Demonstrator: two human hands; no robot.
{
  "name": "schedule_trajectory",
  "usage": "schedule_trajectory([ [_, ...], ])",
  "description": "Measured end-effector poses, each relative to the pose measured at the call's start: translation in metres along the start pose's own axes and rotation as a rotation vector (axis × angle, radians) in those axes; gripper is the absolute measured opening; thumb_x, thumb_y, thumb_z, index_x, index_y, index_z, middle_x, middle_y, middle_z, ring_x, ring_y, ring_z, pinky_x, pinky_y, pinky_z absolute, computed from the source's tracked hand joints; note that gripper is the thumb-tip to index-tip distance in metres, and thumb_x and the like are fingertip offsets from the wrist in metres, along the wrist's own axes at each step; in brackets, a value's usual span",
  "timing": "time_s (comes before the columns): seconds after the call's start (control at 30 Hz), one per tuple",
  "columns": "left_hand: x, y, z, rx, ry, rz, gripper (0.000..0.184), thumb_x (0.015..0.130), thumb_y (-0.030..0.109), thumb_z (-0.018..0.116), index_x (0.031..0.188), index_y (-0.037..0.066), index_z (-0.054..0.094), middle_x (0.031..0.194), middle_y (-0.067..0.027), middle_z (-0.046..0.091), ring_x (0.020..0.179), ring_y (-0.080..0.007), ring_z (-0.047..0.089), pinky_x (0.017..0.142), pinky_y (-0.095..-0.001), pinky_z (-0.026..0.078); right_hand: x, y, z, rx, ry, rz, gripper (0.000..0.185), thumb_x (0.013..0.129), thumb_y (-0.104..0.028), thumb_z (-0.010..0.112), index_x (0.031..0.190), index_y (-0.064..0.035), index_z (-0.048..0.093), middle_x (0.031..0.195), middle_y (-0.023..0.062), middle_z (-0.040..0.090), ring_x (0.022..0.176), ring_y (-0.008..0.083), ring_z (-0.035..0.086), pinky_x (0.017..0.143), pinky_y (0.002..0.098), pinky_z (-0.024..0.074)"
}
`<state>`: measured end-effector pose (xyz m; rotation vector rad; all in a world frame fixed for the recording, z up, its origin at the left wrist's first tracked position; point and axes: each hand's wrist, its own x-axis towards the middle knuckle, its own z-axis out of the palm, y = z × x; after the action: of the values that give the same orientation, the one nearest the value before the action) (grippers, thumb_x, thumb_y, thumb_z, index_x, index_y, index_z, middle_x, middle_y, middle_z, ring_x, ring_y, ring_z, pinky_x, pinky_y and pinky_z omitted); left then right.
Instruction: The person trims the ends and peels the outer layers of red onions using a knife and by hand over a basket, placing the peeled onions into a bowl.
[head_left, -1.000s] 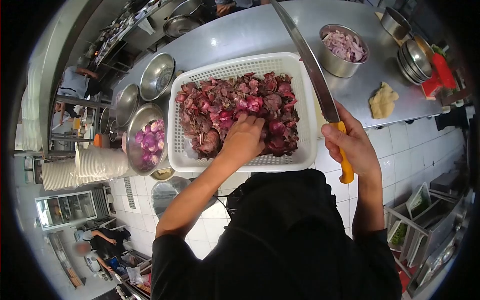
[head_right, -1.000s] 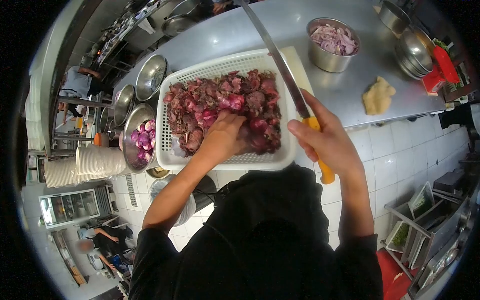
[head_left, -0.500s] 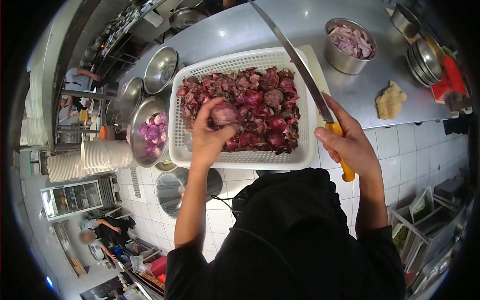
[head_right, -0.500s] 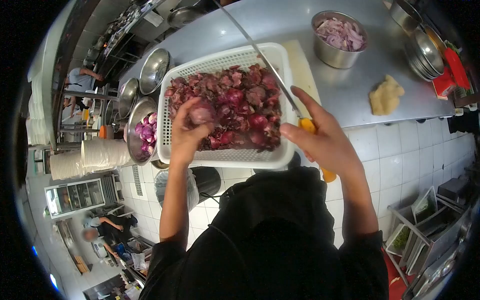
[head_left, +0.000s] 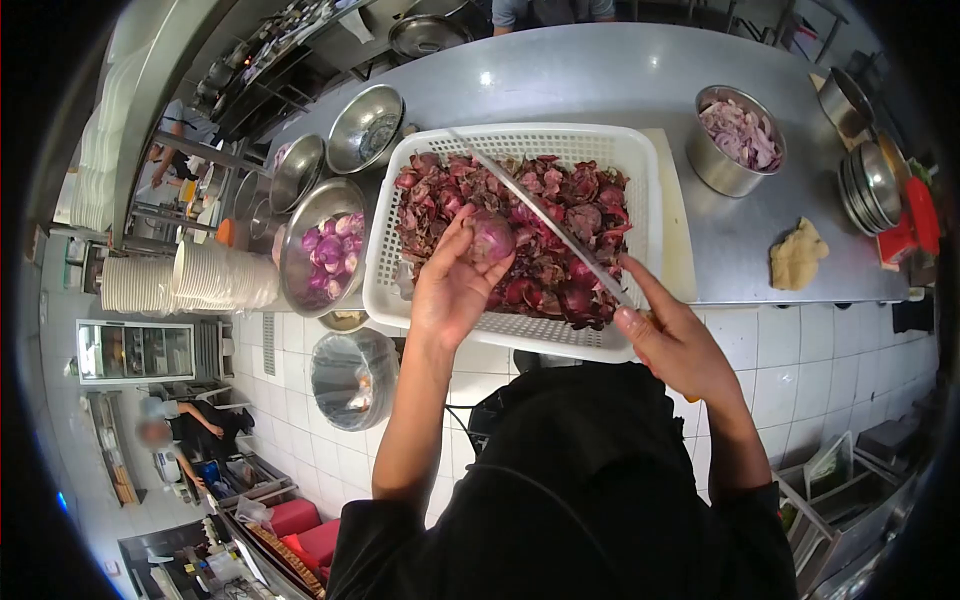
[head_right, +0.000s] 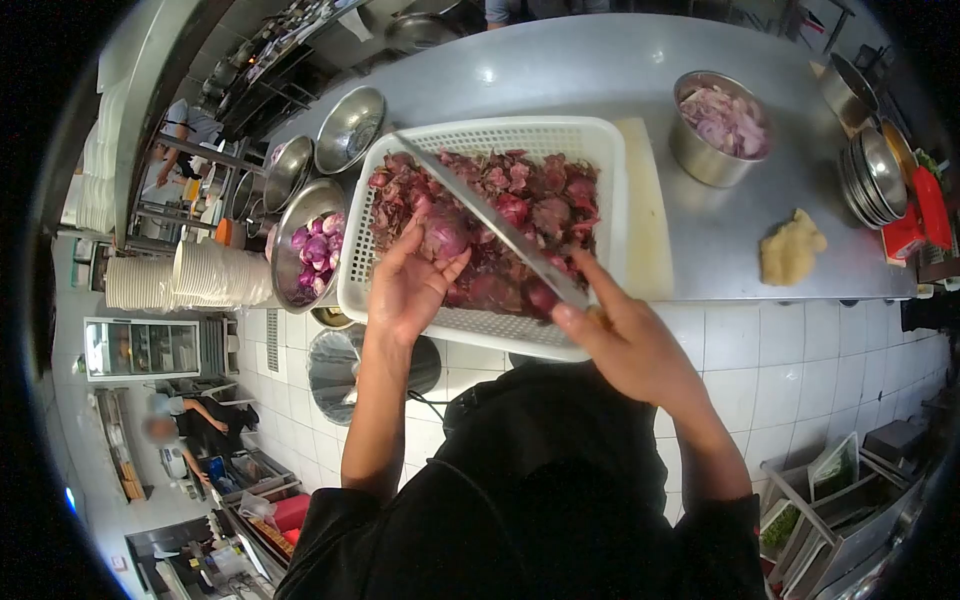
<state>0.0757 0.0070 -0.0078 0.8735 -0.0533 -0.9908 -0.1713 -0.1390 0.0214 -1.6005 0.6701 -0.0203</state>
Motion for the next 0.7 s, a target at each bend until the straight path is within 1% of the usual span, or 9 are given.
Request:
schedule_trajectory([
  [0.03,0.0,-0.001,-0.001,0.005,-0.018,0.019,0.046,0.09,0.016,0.065,0.135,0.009,0.052,0.123,-0.0078,0.061,0.113,-0.0245,0.06,0.103,-0.0445,0.045,0.0,0.005,0.006,-0.026,0.022,-0.063,0.066,0.101,-0.036,0.057,0.155,-0.0097,0.029,0.062,-0.0031,0.043,0.057,0.0074,0.042,0.055,0.0255,0.0379],
  [0.13,-0.003,-0.005,0.002,-0.024,-0.056,0.059,0.048,0.09,0.009,0.061,0.136,0.008,0.05,0.122,-0.0073,0.062,0.113,-0.0238,0.06,0.105,-0.0441,0.044,-0.005,0.0,0.008,-0.133,0.003,-0.108,0.066,0.1,-0.034,0.058,0.155,-0.0085,0.03,0.061,-0.0005,0.042,0.061,0.0094,0.043,0.06,0.0277,0.0379],
  [0.17,-0.004,-0.005,0.003,-0.04,-0.065,0.071,0.048,0.09,0.006,0.06,0.137,0.008,0.049,0.122,-0.0071,0.062,0.113,-0.0234,0.06,0.105,-0.0437,0.044,-0.007,-0.005,0.006,-0.187,-0.042,-0.041,0.072,0.098,-0.042,0.058,0.154,-0.0072,0.029,0.077,0.0155,0.065,0.075,0.0268,0.066,0.074,0.0341,0.0493],
  [0.27,-0.008,-0.005,0.004,-0.012,-0.074,0.077,0.049,0.088,0.002,0.057,0.136,0.008,0.05,0.116,-0.0048,0.063,0.109,-0.0202,0.061,0.104,-0.0408,0.045,-0.01,-0.005,0.011,-0.199,-0.055,-0.068,0.074,0.098,-0.042,0.058,0.154,-0.006,0.027,0.079,0.018,0.067,0.077,0.0308,0.068,0.075,0.0363,0.0505],
  [0.37,-0.004,-0.009,-0.004,0.002,-0.083,0.144,0.05,0.087,-0.002,0.056,0.135,0.009,0.051,0.111,-0.0025,0.063,0.104,-0.0173,0.06,0.102,-0.038,0.045,-0.011,-0.001,0.015,-0.229,-0.059,-0.115,0.074,0.098,-0.043,0.058,0.153,-0.0049,0.028,0.08,0.0196,0.068,0.078,0.0352,0.069,0.075,0.0384,0.051],
  [0.47,-0.007,-0.008,0.0,0.016,-0.074,0.154,0.052,0.086,-0.004,0.057,0.135,0.011,0.051,0.109,-0.0009,0.063,0.101,-0.0153,0.06,0.1,-0.036,0.046,-0.01,-0.001,0.018,-0.265,-0.07,-0.127,0.073,0.098,-0.043,0.058,0.152,-0.0044,0.029,0.08,0.0202,0.068,0.079,0.0376,0.069,0.074,0.0395,0.0514],
  [0.57,-0.012,-0.008,0.002,0.026,-0.066,0.175,0.056,0.086,-0.005,0.057,0.138,0.014,0.049,0.109,-0.0009,0.063,0.103,-0.0166,0.061,0.097,-0.0378,0.048,-0.01,-0.004,0.019,-0.284,-0.088,-0.098,0.073,0.097,-0.044,0.058,0.152,-0.0036,0.03,0.08,0.021,0.068,0.078,0.0388,0.069,0.073,0.0404,0.0515],
  [0.7,-0.016,-0.007,0.006,0.068,-0.042,0.182,0.051,0.087,-0.004,0.057,0.134,0.013,0.05,0.109,-0.0036,0.063,0.105,-0.0201,0.062,0.094,-0.0427,0.051,-0.009,0.0,0.022,-0.349,-0.027,-0.14,0.074,0.097,-0.043,0.058,0.152,-0.0021,0.029,0.076,0.0218,0.067,0.075,0.0405,0.068,0.069,0.0428,0.0514],
])
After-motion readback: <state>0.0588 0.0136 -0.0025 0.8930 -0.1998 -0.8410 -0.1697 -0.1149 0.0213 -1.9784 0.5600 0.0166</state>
